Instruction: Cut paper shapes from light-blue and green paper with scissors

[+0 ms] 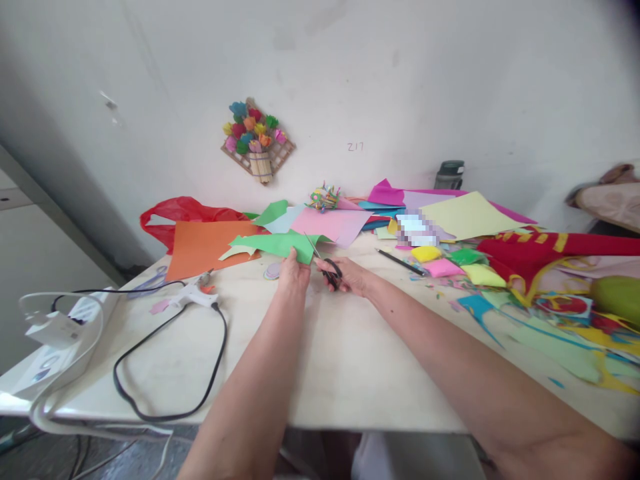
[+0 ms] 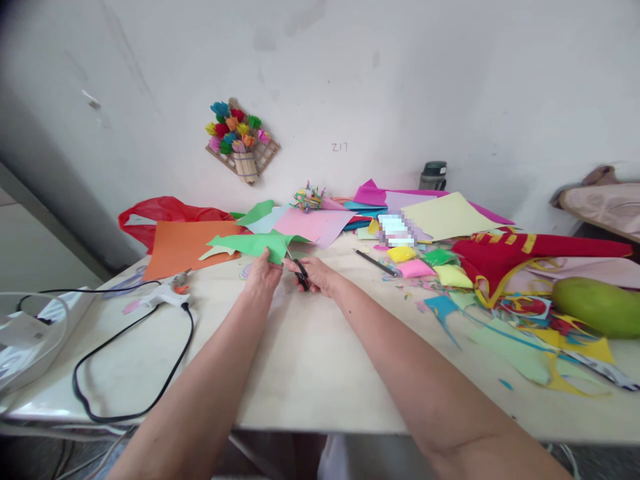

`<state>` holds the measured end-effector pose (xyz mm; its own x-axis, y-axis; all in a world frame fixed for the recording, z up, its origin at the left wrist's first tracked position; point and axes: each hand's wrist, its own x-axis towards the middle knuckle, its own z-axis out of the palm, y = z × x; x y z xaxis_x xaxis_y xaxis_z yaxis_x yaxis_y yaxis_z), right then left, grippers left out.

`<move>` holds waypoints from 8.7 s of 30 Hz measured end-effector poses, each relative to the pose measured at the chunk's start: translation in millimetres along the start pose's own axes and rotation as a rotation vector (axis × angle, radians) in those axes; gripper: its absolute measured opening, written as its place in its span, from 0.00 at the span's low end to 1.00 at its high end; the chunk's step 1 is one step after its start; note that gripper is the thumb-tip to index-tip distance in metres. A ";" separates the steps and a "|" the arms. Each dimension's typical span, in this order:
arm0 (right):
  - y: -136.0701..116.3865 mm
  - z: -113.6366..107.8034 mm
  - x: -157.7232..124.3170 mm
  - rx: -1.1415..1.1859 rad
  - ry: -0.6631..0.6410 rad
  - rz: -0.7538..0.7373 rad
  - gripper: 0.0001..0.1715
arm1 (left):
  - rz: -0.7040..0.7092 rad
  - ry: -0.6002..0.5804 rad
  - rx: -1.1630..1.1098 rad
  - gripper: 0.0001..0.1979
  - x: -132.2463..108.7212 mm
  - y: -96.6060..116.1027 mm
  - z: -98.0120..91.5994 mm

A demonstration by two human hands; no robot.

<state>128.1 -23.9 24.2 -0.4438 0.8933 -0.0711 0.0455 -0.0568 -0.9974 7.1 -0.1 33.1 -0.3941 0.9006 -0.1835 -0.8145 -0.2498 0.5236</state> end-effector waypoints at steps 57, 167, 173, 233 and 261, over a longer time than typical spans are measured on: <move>1.9 3.4 1.6 -0.020 0.129 0.009 0.14 | -0.007 -0.058 0.061 0.11 10.8 0.9 -4.3; 5.4 -14.1 1.3 -0.017 -0.091 0.016 0.18 | 0.005 -0.198 0.383 0.04 18.5 7.4 -20.0; 3.7 -14.8 0.7 0.020 -0.110 0.024 0.19 | 0.015 -0.243 0.388 0.04 20.0 7.1 -20.9; 4.3 -14.0 0.6 0.010 -0.070 0.040 0.17 | 0.018 -0.267 0.414 0.04 21.8 7.7 -22.5; 4.8 -19.9 1.0 -0.101 -0.081 0.054 0.15 | -0.047 -0.282 0.425 0.02 22.9 13.8 -25.5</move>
<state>145.6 -14.4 19.6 -0.5089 0.8510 -0.1295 0.1588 -0.0551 -0.9858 -24.0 8.0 14.9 -0.1834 0.9829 -0.0144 -0.5605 -0.0926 0.8230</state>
